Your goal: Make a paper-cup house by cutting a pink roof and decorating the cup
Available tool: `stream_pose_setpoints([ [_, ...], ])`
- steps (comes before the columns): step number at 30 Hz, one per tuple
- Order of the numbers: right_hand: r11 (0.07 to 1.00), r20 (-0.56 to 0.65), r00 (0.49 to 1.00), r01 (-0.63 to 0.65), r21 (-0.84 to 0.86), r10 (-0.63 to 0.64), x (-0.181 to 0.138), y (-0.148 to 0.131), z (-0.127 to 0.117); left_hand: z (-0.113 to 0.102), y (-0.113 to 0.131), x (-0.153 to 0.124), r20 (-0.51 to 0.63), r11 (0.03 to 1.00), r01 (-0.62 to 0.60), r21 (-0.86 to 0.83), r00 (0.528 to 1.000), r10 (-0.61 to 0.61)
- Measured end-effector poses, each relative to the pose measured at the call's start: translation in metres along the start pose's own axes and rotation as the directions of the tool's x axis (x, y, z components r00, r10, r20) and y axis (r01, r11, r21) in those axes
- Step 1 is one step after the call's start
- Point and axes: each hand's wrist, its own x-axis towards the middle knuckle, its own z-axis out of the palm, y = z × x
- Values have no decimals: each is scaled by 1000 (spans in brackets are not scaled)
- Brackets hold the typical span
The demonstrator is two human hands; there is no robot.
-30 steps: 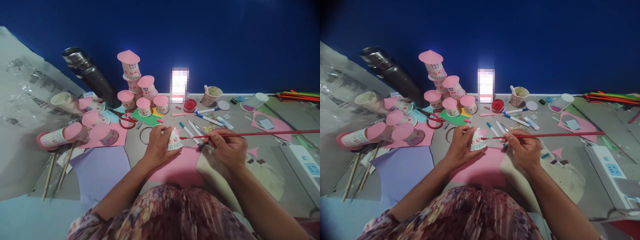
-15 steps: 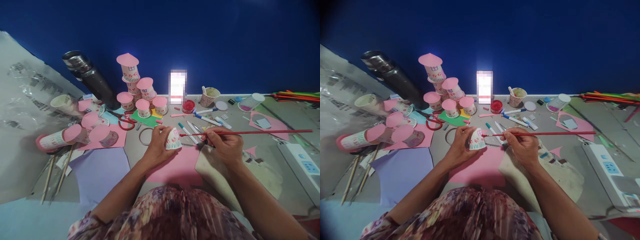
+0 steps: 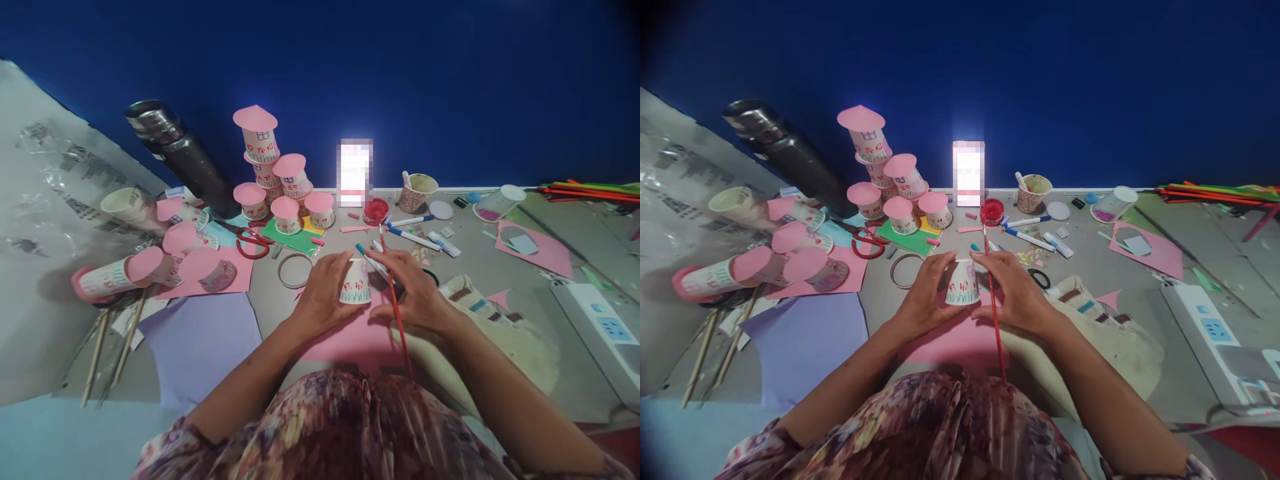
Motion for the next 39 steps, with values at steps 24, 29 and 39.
stream_pose_setpoints([
  [24, 695, 15, 901, -344, 632, 433, -7, 2, -3, -8, 17, 3, 97, 488, 292, -822, 918, -385],
  [29, 703, -314, 754, -262, 661, 577, -4, -10, -7, -18, 18, 6, -132, 843, 273, -463, 920, -370],
  [39, 652, -355, 762, -115, 749, 541, -6, -23, -24, -17, 13, 4, -126, 901, 279, -331, 934, -336],
])
